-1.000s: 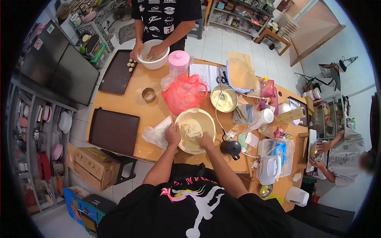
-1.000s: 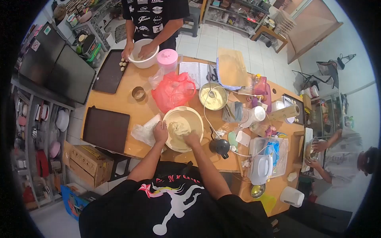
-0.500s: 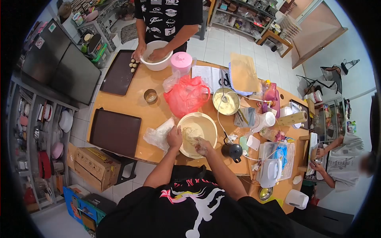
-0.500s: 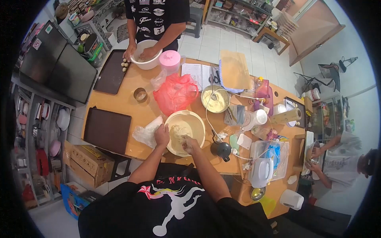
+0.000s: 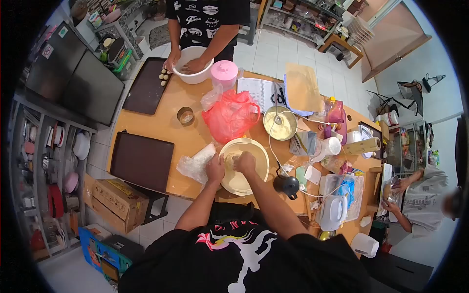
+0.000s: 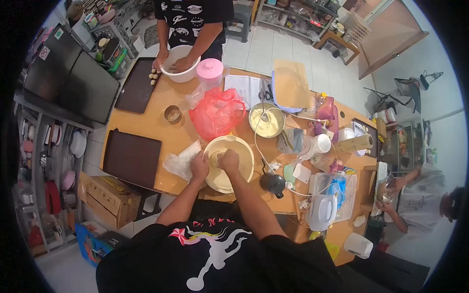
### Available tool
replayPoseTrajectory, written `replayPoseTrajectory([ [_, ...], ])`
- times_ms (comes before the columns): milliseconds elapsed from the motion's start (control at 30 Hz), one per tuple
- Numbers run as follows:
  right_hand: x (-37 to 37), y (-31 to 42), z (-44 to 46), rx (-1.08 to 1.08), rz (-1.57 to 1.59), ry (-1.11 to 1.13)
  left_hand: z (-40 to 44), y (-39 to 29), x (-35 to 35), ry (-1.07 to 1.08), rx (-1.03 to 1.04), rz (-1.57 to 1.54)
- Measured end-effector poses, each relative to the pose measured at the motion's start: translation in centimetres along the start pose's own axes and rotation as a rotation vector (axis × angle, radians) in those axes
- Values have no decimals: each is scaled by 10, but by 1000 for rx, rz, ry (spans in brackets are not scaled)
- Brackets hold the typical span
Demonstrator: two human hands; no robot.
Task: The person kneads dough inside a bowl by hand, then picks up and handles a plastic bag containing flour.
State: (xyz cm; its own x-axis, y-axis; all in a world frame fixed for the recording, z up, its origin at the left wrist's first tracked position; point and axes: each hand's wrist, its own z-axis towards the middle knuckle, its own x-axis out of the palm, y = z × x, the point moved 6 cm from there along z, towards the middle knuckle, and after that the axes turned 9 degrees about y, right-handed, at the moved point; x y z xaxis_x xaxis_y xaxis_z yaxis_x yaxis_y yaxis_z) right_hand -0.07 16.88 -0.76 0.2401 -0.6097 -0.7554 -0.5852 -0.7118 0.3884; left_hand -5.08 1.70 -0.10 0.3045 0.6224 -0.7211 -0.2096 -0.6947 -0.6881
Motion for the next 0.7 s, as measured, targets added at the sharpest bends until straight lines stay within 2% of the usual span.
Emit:
replayPoseTrajectory([
  [33, 4, 2, 6, 8, -61, -12, 1, 2, -1, -5, 10, -4],
  [100, -4, -2, 17, 142, 67, -129, 3, 2, -1, 3, 1, 6],
  [400, -5, 18, 9, 38, -154, -285, 3, 1, 0, 35, -47, -10],
  [500, 4, 11, 1, -42, -43, -300, -2, 4, 1, 29, -58, 3],
  [533, 2, 16, -11, -169, 1, -415, 1, 2, 0, 15, -50, -1],
  [633, -3, 27, -46, -200, -38, -459, 1, 3, 2, 45, -73, 3],
  [700, -5, 28, -57, -226, -27, -366, 0, 3, 3, 38, -53, -10],
])
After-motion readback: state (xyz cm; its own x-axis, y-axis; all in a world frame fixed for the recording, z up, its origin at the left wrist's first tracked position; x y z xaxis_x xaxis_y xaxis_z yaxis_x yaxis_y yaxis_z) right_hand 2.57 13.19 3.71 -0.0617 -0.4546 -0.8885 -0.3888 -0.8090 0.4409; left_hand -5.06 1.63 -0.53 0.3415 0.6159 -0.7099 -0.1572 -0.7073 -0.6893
